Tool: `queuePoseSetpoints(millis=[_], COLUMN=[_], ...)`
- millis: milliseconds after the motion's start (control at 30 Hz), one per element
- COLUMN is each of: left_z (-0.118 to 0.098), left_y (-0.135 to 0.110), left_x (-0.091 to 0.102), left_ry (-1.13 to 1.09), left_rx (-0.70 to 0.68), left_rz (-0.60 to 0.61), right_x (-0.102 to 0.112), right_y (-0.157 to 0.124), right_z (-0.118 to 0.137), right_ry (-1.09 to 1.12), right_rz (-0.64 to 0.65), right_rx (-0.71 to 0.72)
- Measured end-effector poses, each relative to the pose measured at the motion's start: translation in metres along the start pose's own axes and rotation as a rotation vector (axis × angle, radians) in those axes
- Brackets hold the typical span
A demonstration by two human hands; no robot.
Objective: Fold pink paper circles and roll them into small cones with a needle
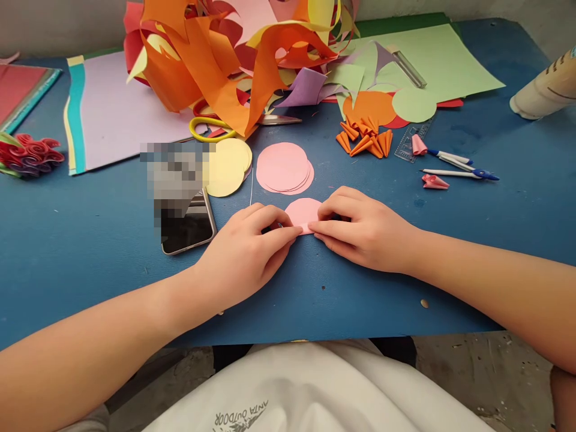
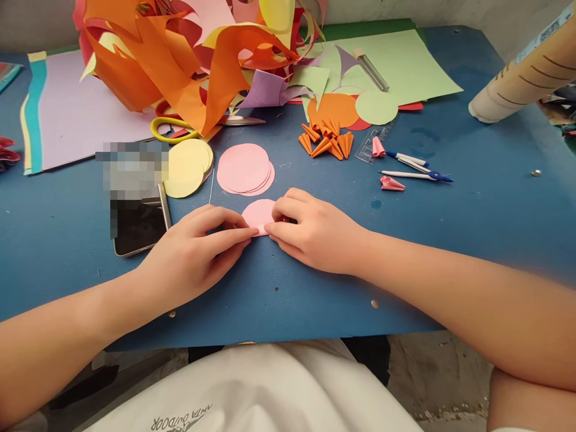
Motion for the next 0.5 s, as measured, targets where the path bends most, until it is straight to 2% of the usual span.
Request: queuePoseSetpoints(millis=[500], left_z=[-0.008], left_y=[0.0006], left_x=[0.0005], left_ry=[0.039], left_rx=[-0.05], left_rz=[0.021], right_x=[0.0], right_y=[0.0], right_z=[0.001], right_ry=[0.023], right_rz=[0.004], right_rx=[0.008])
Point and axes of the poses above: each hand's wrist, its own y-axis towards the middle knuckle, its own x-axis out of the back of the hand, z = x × y, the point moved 10 cm from there along y, towards the middle knuckle, and after that the axes turned 10 degrees about -y, right-handed, at the moved point
